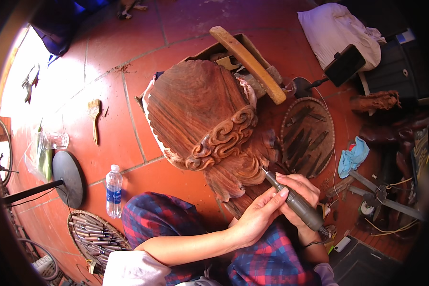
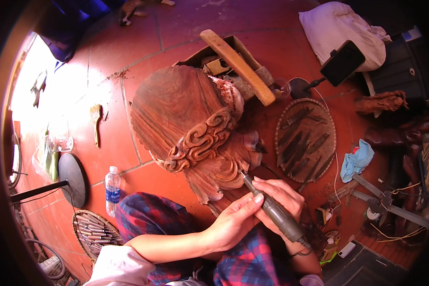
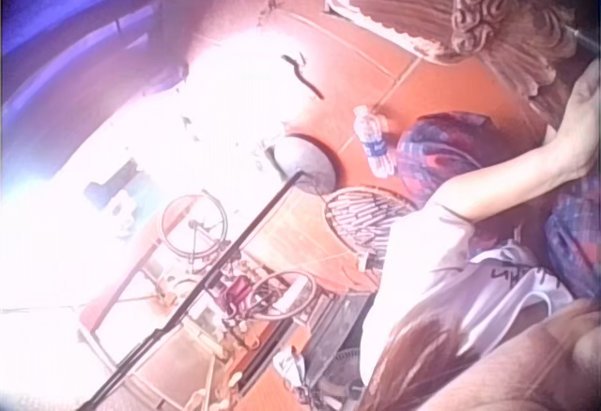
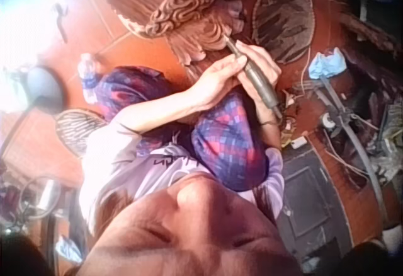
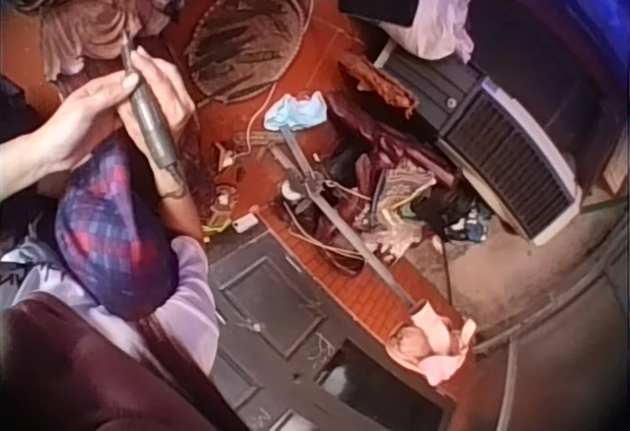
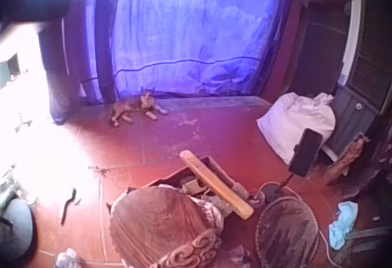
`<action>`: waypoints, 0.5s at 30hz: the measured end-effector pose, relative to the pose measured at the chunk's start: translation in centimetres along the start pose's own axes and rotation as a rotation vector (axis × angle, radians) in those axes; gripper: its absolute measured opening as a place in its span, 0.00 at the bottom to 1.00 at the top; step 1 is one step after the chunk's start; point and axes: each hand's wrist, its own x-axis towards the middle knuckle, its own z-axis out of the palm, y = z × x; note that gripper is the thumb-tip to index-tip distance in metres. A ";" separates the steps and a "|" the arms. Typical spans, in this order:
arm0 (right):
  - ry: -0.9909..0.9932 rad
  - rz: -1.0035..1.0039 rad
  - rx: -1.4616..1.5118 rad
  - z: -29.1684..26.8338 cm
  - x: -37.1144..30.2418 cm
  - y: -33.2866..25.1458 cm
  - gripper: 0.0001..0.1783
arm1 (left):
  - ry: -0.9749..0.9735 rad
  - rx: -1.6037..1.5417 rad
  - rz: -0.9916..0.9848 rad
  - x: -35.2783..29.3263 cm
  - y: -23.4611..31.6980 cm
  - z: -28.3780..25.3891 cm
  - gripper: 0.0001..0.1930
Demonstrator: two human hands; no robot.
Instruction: The person sits on the floor and uses a rotary carving tool to refine the details of a large wooden sculpture. They adjust the tool and the sculpture's position multiple times while working on the intricate patterns.
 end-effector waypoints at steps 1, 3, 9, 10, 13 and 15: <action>0.009 -0.012 0.003 0.1 0.1 0.1 0.20 | 0.000 0.006 0.003 0.0 0.1 0.0 0.15; 0.027 -0.036 0.010 0.3 0.6 0.4 0.19 | 0.008 0.003 0.016 0.4 0.3 -0.1 0.15; 0.024 -0.042 -0.002 0.5 1.7 0.6 0.19 | -0.003 0.009 0.042 1.0 0.8 -0.6 0.19; 0.024 -0.041 -0.001 0.5 1.7 0.6 0.19 | 0.000 0.011 0.040 1.0 0.9 -0.6 0.19; 0.023 -0.039 -0.009 0.5 1.4 0.6 0.19 | -0.003 0.006 0.023 0.8 0.9 -0.5 0.19; 0.025 -0.035 -0.012 0.4 1.0 0.5 0.19 | -0.012 0.001 0.008 0.6 0.6 -0.6 0.19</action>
